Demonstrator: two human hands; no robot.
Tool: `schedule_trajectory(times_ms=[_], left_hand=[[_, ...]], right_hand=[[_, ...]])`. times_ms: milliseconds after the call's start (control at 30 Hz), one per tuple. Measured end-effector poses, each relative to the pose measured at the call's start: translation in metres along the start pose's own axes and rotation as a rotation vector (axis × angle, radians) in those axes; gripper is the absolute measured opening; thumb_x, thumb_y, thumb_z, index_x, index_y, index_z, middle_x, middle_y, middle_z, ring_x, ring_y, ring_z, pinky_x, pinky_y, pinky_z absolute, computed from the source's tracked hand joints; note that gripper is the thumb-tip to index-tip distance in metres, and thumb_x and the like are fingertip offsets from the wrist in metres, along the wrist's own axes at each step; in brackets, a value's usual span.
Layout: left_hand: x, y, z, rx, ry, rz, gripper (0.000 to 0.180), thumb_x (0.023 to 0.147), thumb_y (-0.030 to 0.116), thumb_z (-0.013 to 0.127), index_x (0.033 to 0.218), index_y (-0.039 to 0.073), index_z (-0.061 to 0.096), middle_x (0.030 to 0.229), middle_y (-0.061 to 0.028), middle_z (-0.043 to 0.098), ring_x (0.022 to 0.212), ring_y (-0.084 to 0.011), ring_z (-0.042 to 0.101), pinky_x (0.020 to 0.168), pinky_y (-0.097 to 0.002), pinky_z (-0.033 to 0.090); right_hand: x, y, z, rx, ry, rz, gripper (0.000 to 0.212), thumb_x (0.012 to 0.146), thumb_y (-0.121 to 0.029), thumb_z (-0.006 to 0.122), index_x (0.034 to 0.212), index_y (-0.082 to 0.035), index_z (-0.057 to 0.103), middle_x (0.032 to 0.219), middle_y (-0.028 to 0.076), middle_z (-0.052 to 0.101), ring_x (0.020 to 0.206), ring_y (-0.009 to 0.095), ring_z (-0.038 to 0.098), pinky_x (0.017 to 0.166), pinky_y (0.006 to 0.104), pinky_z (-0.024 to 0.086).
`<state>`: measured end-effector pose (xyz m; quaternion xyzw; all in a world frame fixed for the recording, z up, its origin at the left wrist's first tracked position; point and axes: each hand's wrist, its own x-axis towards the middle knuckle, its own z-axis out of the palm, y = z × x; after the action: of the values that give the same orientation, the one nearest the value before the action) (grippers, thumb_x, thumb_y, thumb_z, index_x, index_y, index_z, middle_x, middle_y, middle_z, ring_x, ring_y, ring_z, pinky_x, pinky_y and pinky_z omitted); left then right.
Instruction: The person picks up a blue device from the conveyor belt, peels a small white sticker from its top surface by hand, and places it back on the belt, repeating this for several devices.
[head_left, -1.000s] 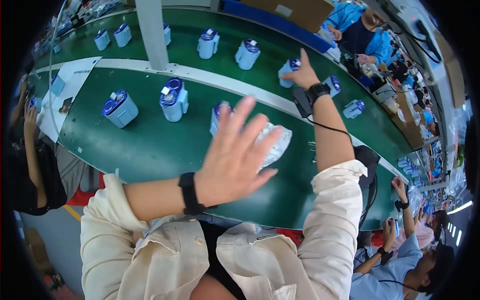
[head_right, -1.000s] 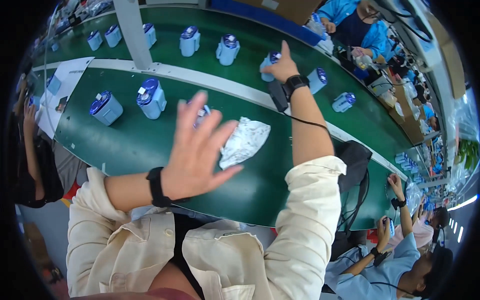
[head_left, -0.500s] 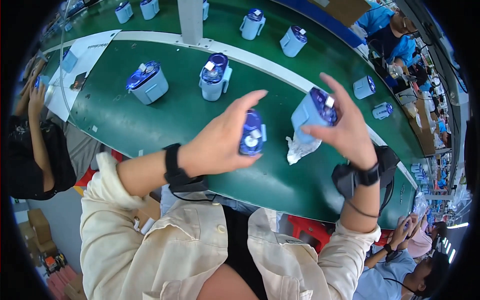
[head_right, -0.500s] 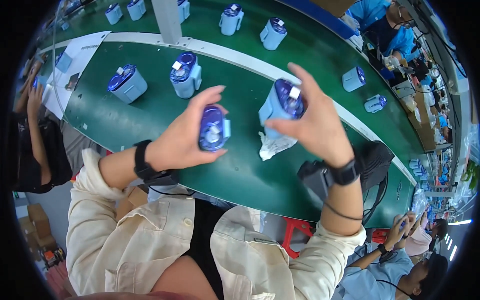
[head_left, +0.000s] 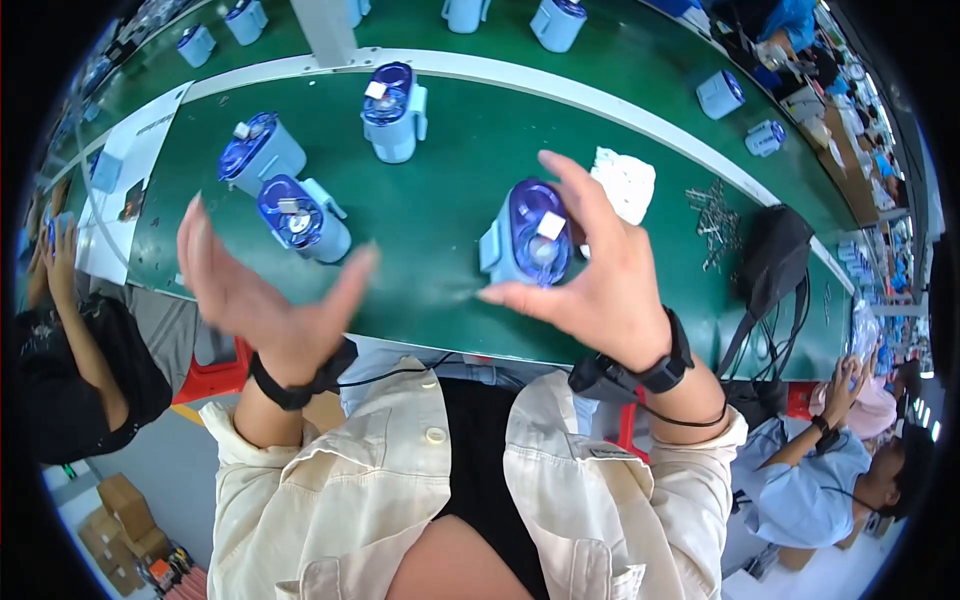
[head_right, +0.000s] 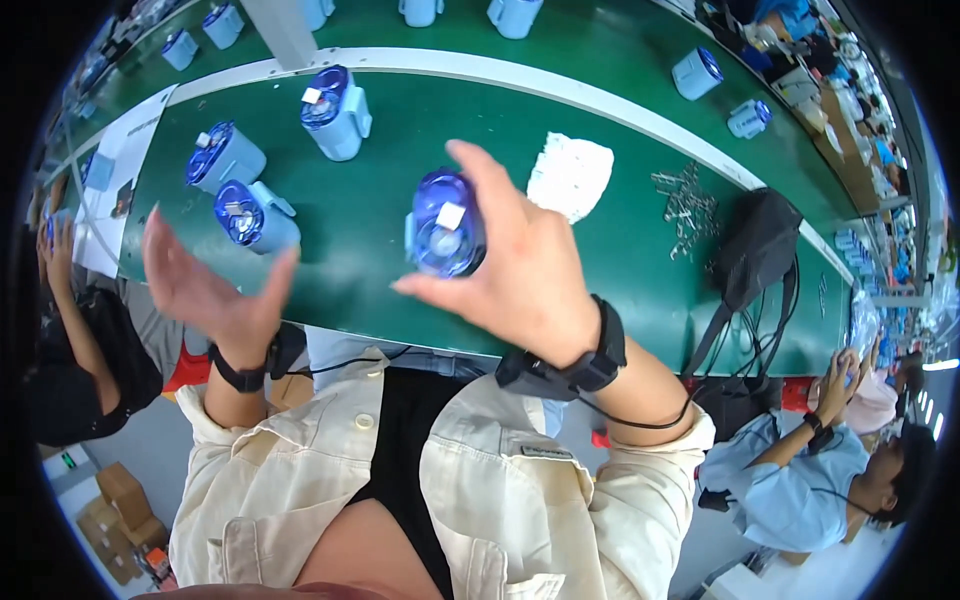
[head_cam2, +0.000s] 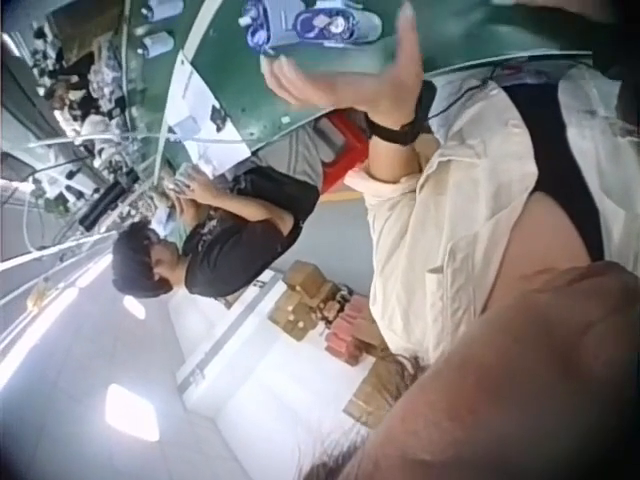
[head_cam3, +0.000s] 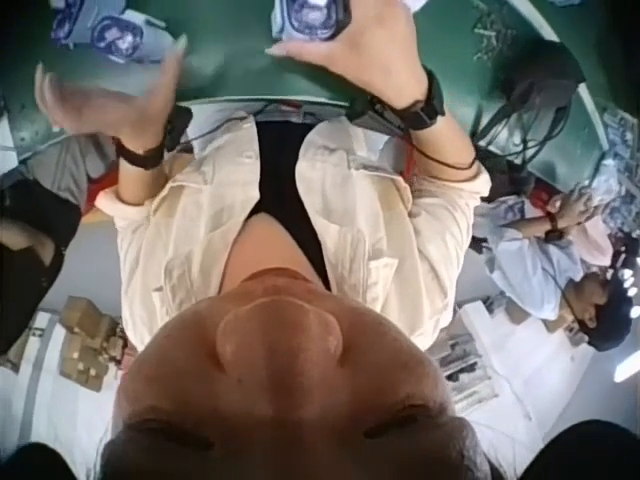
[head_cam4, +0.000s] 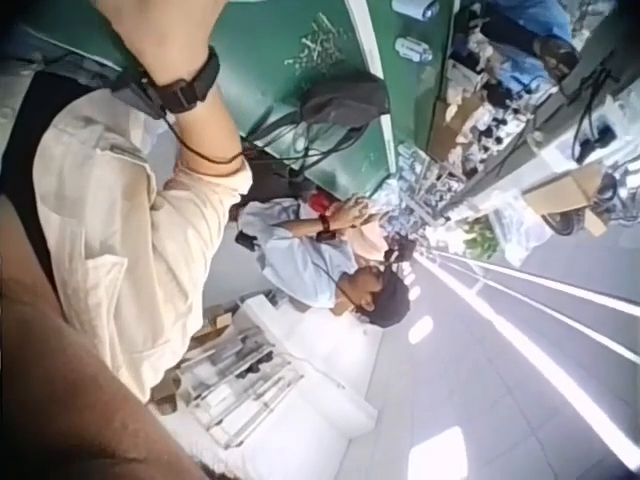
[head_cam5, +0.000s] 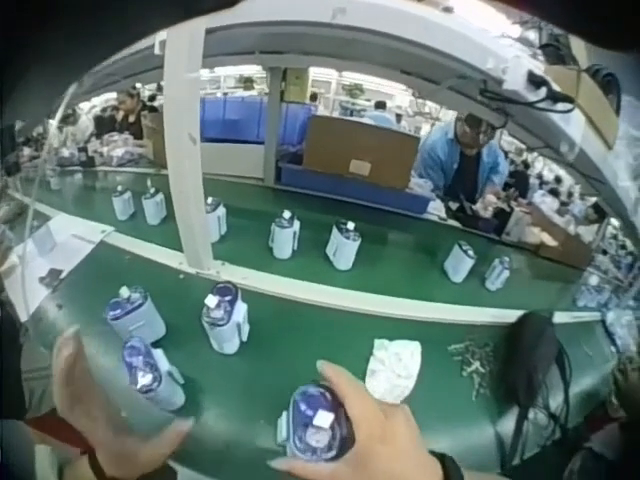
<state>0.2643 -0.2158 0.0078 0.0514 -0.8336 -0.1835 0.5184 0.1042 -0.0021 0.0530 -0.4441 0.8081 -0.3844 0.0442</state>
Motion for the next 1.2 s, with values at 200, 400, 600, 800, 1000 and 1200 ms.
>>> schedule_trajectory(times_ms=[200,400,600,800,1000,1200], left_hand=[[0.006,0.066,0.036,-0.61,-0.626,-0.202,0.115,0.058,0.036,0.091,0.145,0.0,0.026,0.141,-0.0249,0.038,0.127,-0.0401,0.044,0.104,-0.0471,0.036],[-0.009,0.068,0.054,-0.665,-0.795,-0.238,0.1,0.059,0.03,0.09,0.139,0.001,0.036,0.131,-0.0212,0.051,0.117,-0.0356,0.055,0.099,-0.0397,0.044],[-0.013,0.079,0.054,-0.697,-0.862,-0.285,0.093,0.057,0.027,0.091,0.132,0.002,0.043,0.126,-0.0164,0.056,0.113,-0.0329,0.058,0.097,-0.038,0.046],[-0.015,0.072,0.052,-0.871,-0.96,-0.35,0.098,0.052,0.028,0.094,0.132,0.003,0.043,0.124,-0.0148,0.058,0.111,-0.0293,0.06,0.096,-0.0367,0.047],[-0.019,0.072,0.054,-0.955,-0.922,-0.324,0.098,0.055,0.027,0.093,0.134,0.002,0.04,0.125,-0.0174,0.054,0.109,-0.0304,0.058,0.094,-0.038,0.046],[-0.018,0.078,0.053,-0.717,-0.712,-0.276,0.089,0.063,0.02,0.087,0.134,-0.001,0.038,0.123,-0.0203,0.048,0.101,-0.0362,0.053,0.091,-0.0448,0.042]], right_hand=[[-0.044,-0.013,0.01,0.301,-0.031,-0.144,0.101,0.056,-0.034,0.094,0.135,0.003,0.042,0.128,0.02,0.054,0.106,0.03,0.064,0.095,0.0403,0.05],[-0.063,0.005,-0.021,0.385,-0.083,-0.151,0.085,0.066,-0.03,0.088,0.132,0.005,0.047,0.129,0.02,0.052,0.115,0.034,0.058,0.1,0.0434,0.044],[-0.063,0.025,-0.049,0.244,-0.139,-0.372,0.043,0.075,-0.018,0.076,0.112,0.002,0.067,0.112,0.016,0.061,0.103,0.031,0.058,0.086,0.0383,0.047],[-0.048,0.029,-0.043,0.238,-0.116,-0.526,0.029,0.071,-0.015,0.077,0.096,0.0,0.073,0.097,0.011,0.064,0.085,0.027,0.056,0.075,0.0369,0.046],[-0.049,0.029,-0.039,0.26,-0.055,-0.526,0.031,0.066,-0.015,0.081,0.092,-0.001,0.073,0.088,0.008,0.064,0.076,0.026,0.055,0.068,0.0351,0.045],[-0.073,0.016,-0.022,0.272,0.081,-0.297,0.028,0.067,-0.011,0.082,0.091,0.0,0.072,0.083,0.008,0.062,0.075,0.023,0.056,0.066,0.0326,0.044]])
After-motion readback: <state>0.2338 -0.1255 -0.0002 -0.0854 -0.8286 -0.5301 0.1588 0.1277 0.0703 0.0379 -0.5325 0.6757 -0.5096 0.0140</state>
